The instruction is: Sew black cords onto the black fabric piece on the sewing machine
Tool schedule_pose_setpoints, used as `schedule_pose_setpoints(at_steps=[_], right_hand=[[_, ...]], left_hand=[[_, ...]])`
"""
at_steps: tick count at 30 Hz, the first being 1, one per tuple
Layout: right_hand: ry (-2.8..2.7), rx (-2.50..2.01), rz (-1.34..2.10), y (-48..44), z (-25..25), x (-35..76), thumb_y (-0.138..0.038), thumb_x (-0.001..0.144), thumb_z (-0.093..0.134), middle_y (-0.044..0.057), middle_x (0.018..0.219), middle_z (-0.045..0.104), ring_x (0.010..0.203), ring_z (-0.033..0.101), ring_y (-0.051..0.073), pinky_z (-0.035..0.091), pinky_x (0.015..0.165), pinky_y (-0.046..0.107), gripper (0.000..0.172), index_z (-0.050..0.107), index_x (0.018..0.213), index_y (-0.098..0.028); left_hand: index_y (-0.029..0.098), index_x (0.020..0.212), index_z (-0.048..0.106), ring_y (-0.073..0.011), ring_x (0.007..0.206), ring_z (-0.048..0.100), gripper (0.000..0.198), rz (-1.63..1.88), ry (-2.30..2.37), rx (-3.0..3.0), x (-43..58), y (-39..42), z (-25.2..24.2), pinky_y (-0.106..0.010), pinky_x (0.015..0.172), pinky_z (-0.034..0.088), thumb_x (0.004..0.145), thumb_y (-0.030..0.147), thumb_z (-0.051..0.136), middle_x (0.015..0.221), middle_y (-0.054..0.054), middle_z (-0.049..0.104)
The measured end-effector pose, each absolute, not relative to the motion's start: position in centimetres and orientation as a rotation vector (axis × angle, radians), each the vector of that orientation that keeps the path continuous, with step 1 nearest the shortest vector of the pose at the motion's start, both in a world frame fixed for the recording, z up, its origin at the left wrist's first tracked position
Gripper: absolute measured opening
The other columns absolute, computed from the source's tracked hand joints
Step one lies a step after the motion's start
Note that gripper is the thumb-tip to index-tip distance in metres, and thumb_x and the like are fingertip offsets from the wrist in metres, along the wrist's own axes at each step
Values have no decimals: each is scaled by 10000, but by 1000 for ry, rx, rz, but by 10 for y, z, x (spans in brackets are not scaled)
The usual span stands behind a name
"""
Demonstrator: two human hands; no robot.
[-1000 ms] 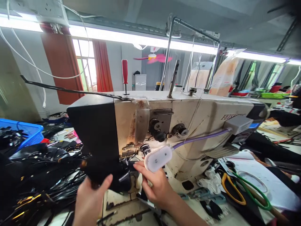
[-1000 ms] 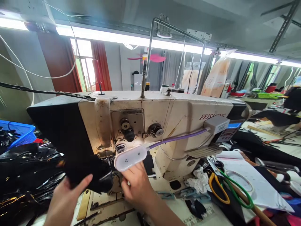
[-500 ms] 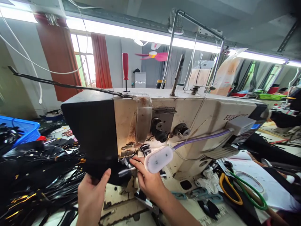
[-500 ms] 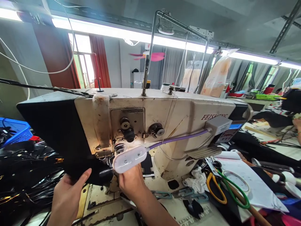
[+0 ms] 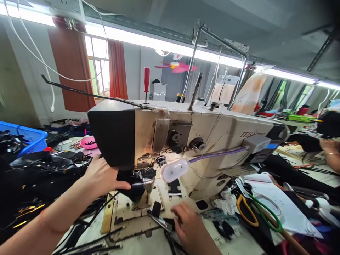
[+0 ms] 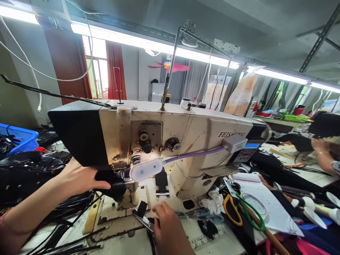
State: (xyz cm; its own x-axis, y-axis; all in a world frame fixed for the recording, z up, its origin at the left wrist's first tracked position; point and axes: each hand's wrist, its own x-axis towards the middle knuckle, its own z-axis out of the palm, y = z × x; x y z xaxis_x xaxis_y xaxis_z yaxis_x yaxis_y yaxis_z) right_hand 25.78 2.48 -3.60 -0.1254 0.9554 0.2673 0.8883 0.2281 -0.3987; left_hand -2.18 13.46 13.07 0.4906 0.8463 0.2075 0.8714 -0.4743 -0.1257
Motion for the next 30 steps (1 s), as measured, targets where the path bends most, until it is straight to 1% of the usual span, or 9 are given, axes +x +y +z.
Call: schedule_pose_setpoints(at_steps=[3, 6, 9, 12, 14, 20, 22, 25, 30], right_hand=[[-2197, -1992, 207, 1, -85, 276, 30, 603, 554, 130, 1045, 665, 970, 642, 288, 538, 855, 360, 448, 682, 994, -147], [-2215, -2010, 142, -7, -114, 287, 42, 569, 544, 136, 1105, 654, 1041, 617, 302, 505, 927, 370, 598, 650, 1132, -131], [-2051, -1882, 146, -8, -108, 293, 30, 625, 490, 160, 1219, 594, 1114, 596, 274, 491, 937, 341, 655, 562, 1255, -133], [-1782, -1733, 394, -12, -82, 284, -88, 715, 527, 133, 1141, 607, 1063, 611, 258, 494, 901, 343, 446, 554, 1155, -157], [-1660, -1664, 693, -16, -63, 265, -229, 723, 618, 86, 993, 629, 923, 628, 246, 502, 823, 337, 332, 553, 1044, -171], [-1689, -1256, 1326, -24, -22, 188, -435, 815, 542, 78, 1052, 606, 977, 569, 242, 436, 851, 345, 446, 519, 1170, -164], [-1709, -1178, 1312, -22, -13, 173, -452, 811, 562, 54, 1006, 609, 933, 556, 225, 419, 820, 322, 385, 552, 1076, -172], [-1791, -1235, 1117, -19, -3, 166, -359, 746, 649, -1, 836, 578, 772, 502, 168, 363, 684, 261, 237, 531, 848, -181], [-1883, -1266, 1001, -21, -3, 173, -343, 738, 652, -36, 710, 517, 650, 415, 119, 269, 578, 239, 254, 453, 712, -187]], left_hand=[[250, 1290, 583, -354, 1159, 563, 839, -81, -1365, -2742, -16, 148, 130, -399, 966, 411, 559, 614, 772, 1275, -99, 636], [193, 1261, 583, -353, 1058, 610, 955, -58, -1432, -2766, -15, 141, 109, -375, 878, 463, 446, 641, 803, 1188, -127, 654], [106, 1352, 485, -356, 984, 626, 955, -180, -1627, -2527, -26, 115, 85, -406, 837, 468, 578, 601, 747, 1116, -168, 622], [121, 1477, 304, -311, 887, 636, 979, -312, -1751, -2199, -40, 80, 71, -392, 799, 461, 695, 568, 689, 1006, -118, 604], [113, 1477, 309, -298, 844, 625, 982, -323, -1760, -2054, -45, 58, 66, -388, 778, 453, 705, 585, 689, 943, -99, 590], [74, 1452, 364, -301, 858, 600, 995, -313, -1704, -1969, -33, 13, 58, -404, 767, 429, 674, 558, 750, 942, -111, 575], [82, 1453, 368, -298, 856, 598, 980, -309, -1686, -1986, -29, 3, 57, -407, 769, 420, 679, 545, 751, 932, -106, 575], [102, 1458, 368, -294, 855, 597, 1003, -289, -1661, -2021, -28, -6, 57, -407, 768, 411, 647, 521, 786, 945, -106, 584], [117, 1441, 396, -297, 875, 605, 991, -320, -1633, -2074, -29, -9, 56, -407, 774, 410, 620, 486, 811, 959, -106, 601]])
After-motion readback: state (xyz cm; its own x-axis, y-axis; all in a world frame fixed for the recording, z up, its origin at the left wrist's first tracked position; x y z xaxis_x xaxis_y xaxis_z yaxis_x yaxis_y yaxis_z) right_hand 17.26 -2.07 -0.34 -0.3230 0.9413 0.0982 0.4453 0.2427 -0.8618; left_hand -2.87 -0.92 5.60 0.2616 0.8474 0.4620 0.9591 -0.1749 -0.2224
